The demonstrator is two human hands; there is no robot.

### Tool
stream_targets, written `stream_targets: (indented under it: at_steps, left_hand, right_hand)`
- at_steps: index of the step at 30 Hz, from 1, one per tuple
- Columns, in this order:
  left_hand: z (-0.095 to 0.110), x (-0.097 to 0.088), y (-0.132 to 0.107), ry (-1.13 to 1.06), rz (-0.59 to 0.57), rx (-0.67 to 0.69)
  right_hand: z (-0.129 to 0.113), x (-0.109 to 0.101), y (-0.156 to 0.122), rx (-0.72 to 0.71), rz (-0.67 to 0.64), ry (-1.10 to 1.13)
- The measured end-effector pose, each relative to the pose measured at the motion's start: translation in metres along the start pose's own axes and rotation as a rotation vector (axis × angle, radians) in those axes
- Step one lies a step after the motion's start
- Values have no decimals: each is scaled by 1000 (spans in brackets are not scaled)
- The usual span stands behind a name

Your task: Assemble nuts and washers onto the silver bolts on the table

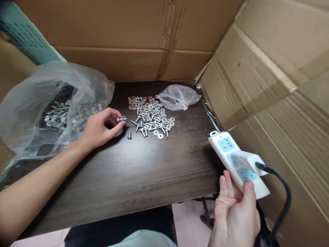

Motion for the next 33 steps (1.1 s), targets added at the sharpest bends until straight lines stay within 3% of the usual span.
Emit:
stream_targets:
  at_steps: [6,10,15,18,22,26,29,33]
  left_hand:
    - [-5,0,-1,79,18,11]
    - [-5,-3,-1,109,53,-12]
    - [-7,-7,-2,95,102,-37]
    - [-4,-10,-5,66,175,-66]
    - [13,-12,-14,34,268,-105]
    - [37,-1,-17,-68,302,-131]
    - [53,12,-14,-167,301,-138]
    - [67,26,-6,-218,211,-130]
  right_hand:
    - [8,6,18,-57,33,53]
    - [20,17,21,-16,34,33]
    - [31,32,29,-44,-96,12]
    - [33,36,33,-3,-94,16]
    - [29,41,31,38,-122,43]
    - [22,45,21,94,-110,24]
    - [13,49,10,213,-111,-15]
    - [0,54,1,405,-131,33]
Point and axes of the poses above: each hand's wrist, its own y-axis towards the middle knuckle, its own x-axis out of the palm, z = x × y, the point moved 2 cm from there along y, towards the middle knuckle, and after that the axes turned 9 degrees about -x, right-handed, at the moved point
